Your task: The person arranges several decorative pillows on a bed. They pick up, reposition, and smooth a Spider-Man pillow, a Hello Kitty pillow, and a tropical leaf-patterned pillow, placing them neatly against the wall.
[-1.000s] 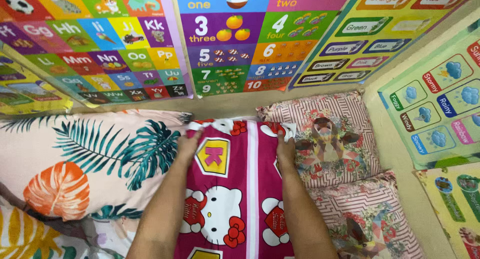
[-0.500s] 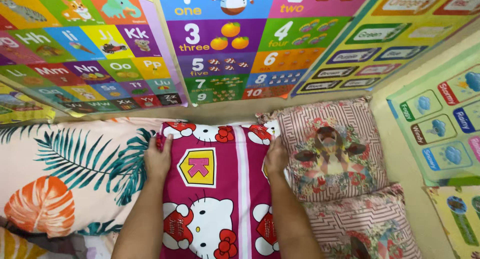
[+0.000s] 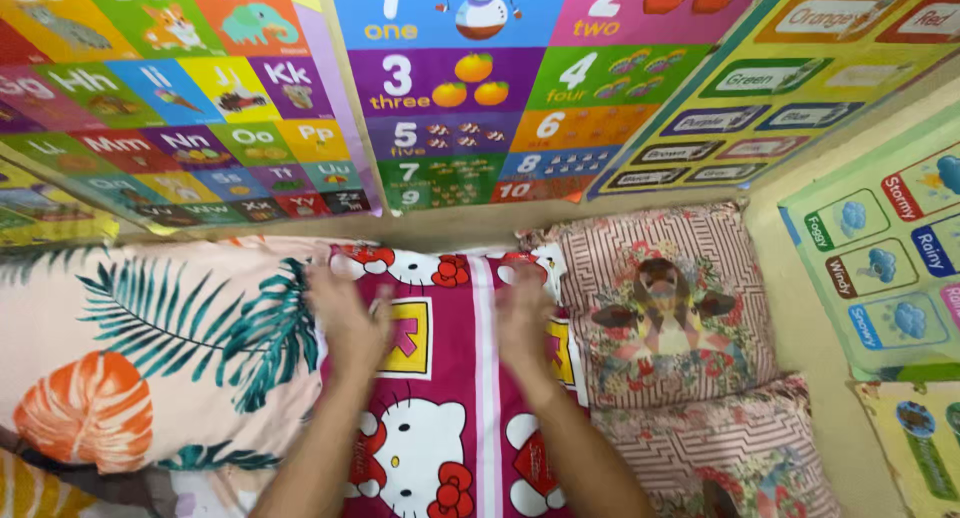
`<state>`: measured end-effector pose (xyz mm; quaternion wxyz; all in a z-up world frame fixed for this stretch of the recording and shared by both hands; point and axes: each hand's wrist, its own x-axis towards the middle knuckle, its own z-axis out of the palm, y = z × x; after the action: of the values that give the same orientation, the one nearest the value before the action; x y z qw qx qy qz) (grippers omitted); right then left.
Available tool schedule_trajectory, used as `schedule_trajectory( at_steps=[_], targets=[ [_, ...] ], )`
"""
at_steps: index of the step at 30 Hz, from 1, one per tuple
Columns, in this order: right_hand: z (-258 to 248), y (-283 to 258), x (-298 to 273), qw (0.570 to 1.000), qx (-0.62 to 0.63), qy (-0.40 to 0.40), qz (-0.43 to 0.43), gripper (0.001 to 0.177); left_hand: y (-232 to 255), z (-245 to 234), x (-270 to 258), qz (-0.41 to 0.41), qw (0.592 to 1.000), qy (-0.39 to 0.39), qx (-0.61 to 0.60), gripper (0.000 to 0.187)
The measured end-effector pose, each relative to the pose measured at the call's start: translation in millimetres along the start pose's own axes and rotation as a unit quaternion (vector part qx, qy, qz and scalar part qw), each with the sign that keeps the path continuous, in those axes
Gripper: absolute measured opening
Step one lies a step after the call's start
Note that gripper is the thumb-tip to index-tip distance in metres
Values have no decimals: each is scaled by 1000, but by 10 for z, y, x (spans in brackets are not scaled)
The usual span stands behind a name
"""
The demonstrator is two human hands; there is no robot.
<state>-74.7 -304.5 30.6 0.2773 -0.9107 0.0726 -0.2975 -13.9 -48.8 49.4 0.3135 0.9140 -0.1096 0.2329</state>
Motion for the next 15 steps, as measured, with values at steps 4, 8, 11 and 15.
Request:
schedule_trajectory(
  at_steps=[4,8,11,15],
  targets=[
    [158,-660,-235,958,-134,-242,-80,52,445,268,-249,-10,963,-265,40,66],
    [92,-727,-60,922,-189,-331,-63,70,162,258,-140,30,970,-228,77,68],
    [102,-428,11,919,-232,-319,0,75,33,233,-69,22,964,-227,135,66],
    [-42,85,-91,941,-194,-254,112,77,-103,92,34,25,960,-223,166,72]
  ],
)
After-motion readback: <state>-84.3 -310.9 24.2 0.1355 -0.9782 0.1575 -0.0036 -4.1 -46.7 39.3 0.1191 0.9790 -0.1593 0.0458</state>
